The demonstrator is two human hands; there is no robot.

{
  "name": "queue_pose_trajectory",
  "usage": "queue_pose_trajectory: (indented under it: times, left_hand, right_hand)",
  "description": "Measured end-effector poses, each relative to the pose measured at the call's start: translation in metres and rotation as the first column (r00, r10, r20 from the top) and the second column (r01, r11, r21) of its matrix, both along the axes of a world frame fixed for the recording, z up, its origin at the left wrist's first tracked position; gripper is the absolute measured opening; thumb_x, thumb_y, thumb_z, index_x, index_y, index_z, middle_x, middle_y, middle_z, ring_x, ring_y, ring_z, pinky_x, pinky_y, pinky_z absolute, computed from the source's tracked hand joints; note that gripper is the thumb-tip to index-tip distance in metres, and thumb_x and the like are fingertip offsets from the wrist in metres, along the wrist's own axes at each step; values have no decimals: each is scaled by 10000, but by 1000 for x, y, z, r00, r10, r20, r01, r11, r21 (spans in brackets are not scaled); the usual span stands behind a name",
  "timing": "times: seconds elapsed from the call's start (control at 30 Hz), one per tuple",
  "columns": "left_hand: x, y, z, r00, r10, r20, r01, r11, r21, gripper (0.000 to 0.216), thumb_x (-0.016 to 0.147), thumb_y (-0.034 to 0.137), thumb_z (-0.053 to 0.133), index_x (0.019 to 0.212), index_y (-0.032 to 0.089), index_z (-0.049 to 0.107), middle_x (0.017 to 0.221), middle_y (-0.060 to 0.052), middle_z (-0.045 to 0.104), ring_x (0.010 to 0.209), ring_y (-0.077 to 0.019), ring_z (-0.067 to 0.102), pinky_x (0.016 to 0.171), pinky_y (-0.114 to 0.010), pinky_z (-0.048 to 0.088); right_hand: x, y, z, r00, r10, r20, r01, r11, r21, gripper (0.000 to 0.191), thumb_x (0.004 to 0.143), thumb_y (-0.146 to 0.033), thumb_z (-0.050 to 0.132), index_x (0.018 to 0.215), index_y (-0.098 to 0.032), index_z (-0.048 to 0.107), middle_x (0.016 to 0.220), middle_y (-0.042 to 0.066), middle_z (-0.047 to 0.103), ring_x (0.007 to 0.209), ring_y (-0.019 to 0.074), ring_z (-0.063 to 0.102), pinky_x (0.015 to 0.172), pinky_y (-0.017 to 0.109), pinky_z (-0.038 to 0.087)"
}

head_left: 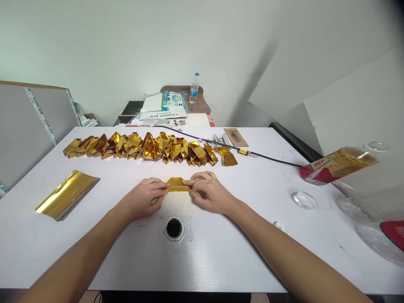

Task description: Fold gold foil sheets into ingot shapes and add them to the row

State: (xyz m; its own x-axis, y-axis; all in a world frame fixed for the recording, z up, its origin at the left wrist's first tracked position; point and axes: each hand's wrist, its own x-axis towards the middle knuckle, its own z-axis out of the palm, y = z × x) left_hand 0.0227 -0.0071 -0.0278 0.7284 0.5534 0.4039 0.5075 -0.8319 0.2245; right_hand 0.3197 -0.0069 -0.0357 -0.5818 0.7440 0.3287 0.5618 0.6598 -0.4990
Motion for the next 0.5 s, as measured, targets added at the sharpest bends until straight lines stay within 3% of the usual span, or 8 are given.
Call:
queue_pose_trajectory:
  times: [0.23, 0.5]
  left_hand:
    - [-2, 2, 3, 998, 23, 55, -17, 994, -107, 167, 956, 155, 597, 943, 228, 747, 1190, -42, 799, 1106, -230, 702, 993, -417, 587]
    - [-3, 2, 7, 998, 43, 35, -38, 991, -125, 120, 929, 138, 593, 880, 218, 668, 1186, -66, 775, 1134, -243, 690, 1028, -446, 552]
  right_hand:
    - [-1, 0, 2, 1000, 7, 6, -6, 999, -47, 171, 843, -143, 600, 692, -220, 581, 1261, 49, 790, 1206, 290, 626, 1061, 545, 410]
    - [0, 0, 4, 999, 25, 29, -22, 995, -95, 160, 880, -132, 561, 750, -221, 593, 1344, 49, 752, 1267, 303, 585, 1076, 584, 401]
